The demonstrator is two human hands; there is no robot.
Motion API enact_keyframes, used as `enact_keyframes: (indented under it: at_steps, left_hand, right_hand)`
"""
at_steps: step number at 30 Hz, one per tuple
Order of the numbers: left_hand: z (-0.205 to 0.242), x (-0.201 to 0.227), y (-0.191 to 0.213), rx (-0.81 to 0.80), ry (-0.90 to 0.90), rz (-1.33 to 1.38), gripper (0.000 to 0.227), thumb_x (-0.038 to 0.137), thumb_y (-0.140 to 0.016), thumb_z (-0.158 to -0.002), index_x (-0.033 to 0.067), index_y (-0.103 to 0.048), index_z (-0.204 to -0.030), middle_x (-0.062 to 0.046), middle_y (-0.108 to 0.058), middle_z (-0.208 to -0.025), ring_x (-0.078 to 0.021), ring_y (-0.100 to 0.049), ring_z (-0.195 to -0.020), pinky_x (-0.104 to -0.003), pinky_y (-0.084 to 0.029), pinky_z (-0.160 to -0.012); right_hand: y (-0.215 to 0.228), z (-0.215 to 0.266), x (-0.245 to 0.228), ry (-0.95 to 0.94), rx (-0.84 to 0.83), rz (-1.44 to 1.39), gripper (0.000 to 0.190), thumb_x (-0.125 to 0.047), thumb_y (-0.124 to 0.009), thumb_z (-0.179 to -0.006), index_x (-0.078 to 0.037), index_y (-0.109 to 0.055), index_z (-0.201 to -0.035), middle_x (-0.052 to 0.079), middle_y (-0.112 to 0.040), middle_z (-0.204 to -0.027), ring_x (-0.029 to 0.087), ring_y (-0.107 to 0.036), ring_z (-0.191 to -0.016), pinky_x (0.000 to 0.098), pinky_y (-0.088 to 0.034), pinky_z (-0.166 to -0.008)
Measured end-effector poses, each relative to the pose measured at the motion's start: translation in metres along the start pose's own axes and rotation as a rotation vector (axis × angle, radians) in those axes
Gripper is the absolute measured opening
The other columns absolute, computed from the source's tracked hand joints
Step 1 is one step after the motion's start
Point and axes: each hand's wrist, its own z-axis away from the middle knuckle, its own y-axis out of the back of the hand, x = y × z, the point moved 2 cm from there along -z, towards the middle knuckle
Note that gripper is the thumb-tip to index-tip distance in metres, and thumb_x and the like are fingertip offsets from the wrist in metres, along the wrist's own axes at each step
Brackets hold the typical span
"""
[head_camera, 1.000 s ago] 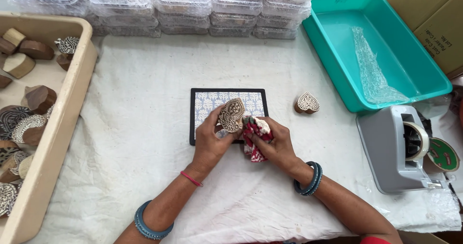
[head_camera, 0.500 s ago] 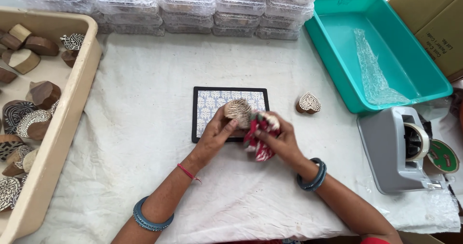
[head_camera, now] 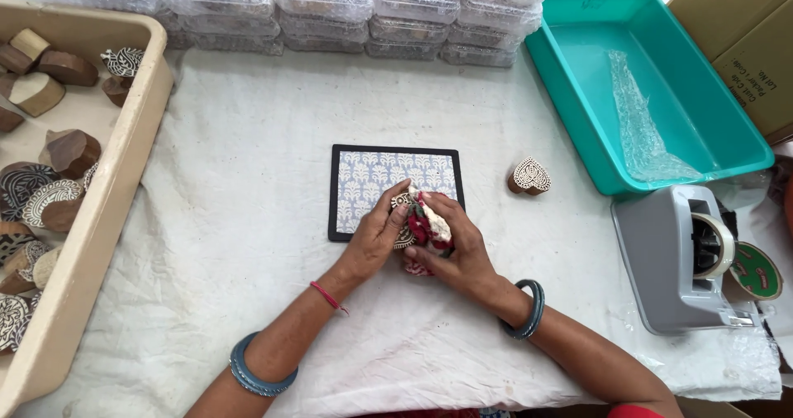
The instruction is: The person wraps a small rectangular object in bubble wrap and secures it with tape. They then pick up wooden decorative items from a tray, wipe them with a cloth, and place them into clear plastic containers.
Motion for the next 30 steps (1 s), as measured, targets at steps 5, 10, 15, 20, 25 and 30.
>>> enact_keyframes:
  at_steps: [5, 10, 15, 20, 25, 30]
  left_hand:
    - [0.000, 0.028, -0.001, -0.073, -0.020, -0.020, 0.066, 0.038, -0.047, -0.110, 0.0097, -0.022, -0.163, -0.018, -0.039, -0.160, -0.0229, -0.039, -0.147, -0.038, -0.034, -0.120]
    - [-0.003, 0.019, 0.000, 0.113, 0.175, 0.084, 0.079, 0.016, -0.073, -0.091, 0.0102, -0.031, -0.158, -0.021, -0.063, -0.140, -0.0216, -0.064, -0.126, -0.031, -0.058, -0.106]
    - [0.000, 0.023, -0.004, 0.047, 0.055, 0.070, 0.077, 0.012, -0.072, -0.092, 0.0083, -0.033, -0.159, -0.017, -0.054, -0.145, -0.0203, -0.059, -0.129, -0.032, -0.057, -0.103]
    - [-0.003, 0.021, 0.002, 0.072, -0.031, -0.150, 0.078, 0.012, -0.070, -0.087, 0.0084, -0.039, -0.157, -0.013, -0.048, -0.139, -0.0204, -0.057, -0.127, -0.034, -0.054, -0.101]
    - [-0.002, 0.026, 0.008, 0.197, -0.042, -0.106, 0.069, 0.026, -0.075, -0.093, 0.0104, -0.042, -0.151, -0.009, -0.065, -0.135, -0.0188, -0.066, -0.123, -0.032, -0.058, -0.105]
    - [0.004, 0.037, -0.001, 0.156, -0.073, -0.201, 0.067, 0.015, -0.079, -0.085, 0.0071, -0.052, -0.146, -0.011, -0.067, -0.128, -0.0199, -0.069, -0.115, -0.030, -0.061, -0.098]
  right_hand:
    - [0.010, 0.009, 0.025, 0.096, 0.023, 0.165, 0.062, -0.010, -0.089, -0.077, -0.008, -0.062, -0.132, 0.014, -0.065, -0.126, 0.026, -0.069, -0.116, 0.0336, -0.061, -0.095]
    - [0.019, 0.013, 0.043, 0.000, 0.140, 0.158, 0.043, -0.010, -0.085, -0.089, -0.010, -0.065, -0.127, 0.009, -0.072, -0.121, 0.021, -0.075, -0.111, 0.0313, -0.064, -0.093]
    - [0.012, -0.007, 0.002, 0.114, 0.093, 0.197, 0.061, -0.005, -0.078, -0.086, 0.003, -0.049, -0.140, 0.022, -0.058, -0.130, 0.033, -0.062, -0.119, 0.0395, -0.055, -0.098]
    - [0.018, 0.000, 0.016, -0.038, -0.019, 0.099, 0.045, 0.002, -0.069, -0.087, -0.003, -0.059, -0.131, 0.013, -0.069, -0.119, 0.025, -0.072, -0.110, 0.0365, -0.059, -0.093]
    - [0.028, -0.008, 0.005, -0.082, 0.160, 0.177, 0.044, 0.000, -0.072, -0.093, -0.005, -0.058, -0.134, 0.012, -0.069, -0.121, 0.023, -0.072, -0.112, 0.0361, -0.061, -0.094]
    - [0.013, -0.014, -0.012, 0.178, 0.006, 0.379, 0.065, -0.007, -0.078, -0.082, -0.002, -0.053, -0.142, 0.016, -0.058, -0.140, 0.032, -0.058, -0.122, 0.0404, -0.055, -0.101]
